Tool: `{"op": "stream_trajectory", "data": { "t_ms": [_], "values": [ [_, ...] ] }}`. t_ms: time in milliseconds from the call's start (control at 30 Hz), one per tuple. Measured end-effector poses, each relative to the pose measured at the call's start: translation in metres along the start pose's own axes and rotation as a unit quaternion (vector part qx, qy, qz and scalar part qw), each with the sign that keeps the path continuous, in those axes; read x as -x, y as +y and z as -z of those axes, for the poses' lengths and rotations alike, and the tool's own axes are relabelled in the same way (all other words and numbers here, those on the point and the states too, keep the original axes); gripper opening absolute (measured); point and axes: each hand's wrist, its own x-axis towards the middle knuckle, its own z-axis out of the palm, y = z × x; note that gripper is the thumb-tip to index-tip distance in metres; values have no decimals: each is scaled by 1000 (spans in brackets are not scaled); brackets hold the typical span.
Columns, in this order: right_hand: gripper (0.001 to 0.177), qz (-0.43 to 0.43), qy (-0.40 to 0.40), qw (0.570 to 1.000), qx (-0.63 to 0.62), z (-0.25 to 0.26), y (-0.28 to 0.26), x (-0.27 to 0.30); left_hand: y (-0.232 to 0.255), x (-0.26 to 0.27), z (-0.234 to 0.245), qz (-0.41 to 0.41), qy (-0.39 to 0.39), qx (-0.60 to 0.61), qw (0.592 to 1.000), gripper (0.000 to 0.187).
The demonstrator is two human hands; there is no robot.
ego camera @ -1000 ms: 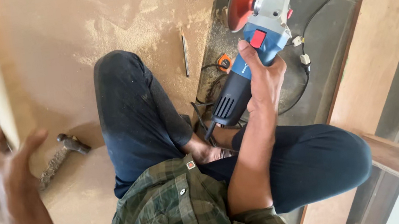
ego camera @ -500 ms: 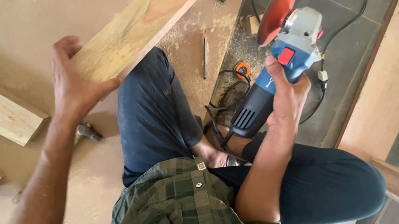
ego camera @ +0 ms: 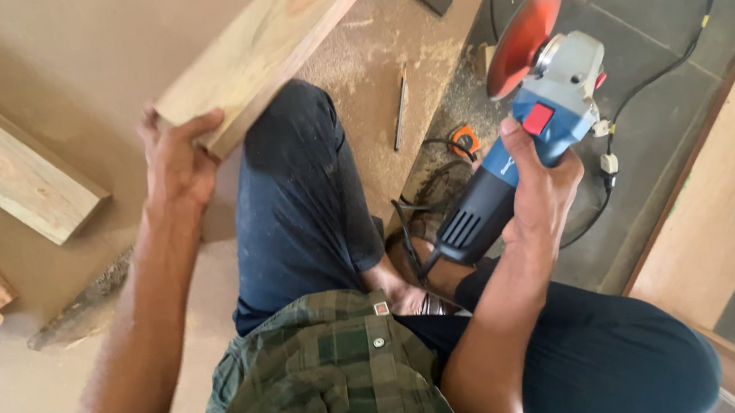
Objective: The person sands several pieces of wood by hand using a power sander.
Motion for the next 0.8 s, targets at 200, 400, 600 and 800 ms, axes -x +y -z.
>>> {"op": "stream_trajectory", "data": {
  "t_ms": [200, 400, 600, 800],
  "values": [
    [32, -21, 19, 1000, 9, -6, -4, -2, 27, 21, -18, -244, -192, -179, 934, 95],
    [34, 11, -37, 995, 88, -22, -12, 6, 55, 28, -17, -276, -164, -427, 845, 52],
    [42, 135, -145, 938, 286, -64, -14, 27, 72, 29, -5, -337, -268, -397, 810, 59],
    [47, 231, -251, 879, 333, -116, -11, 37, 79, 19, -4, -307, -254, -402, 824, 50]
  ]
}}
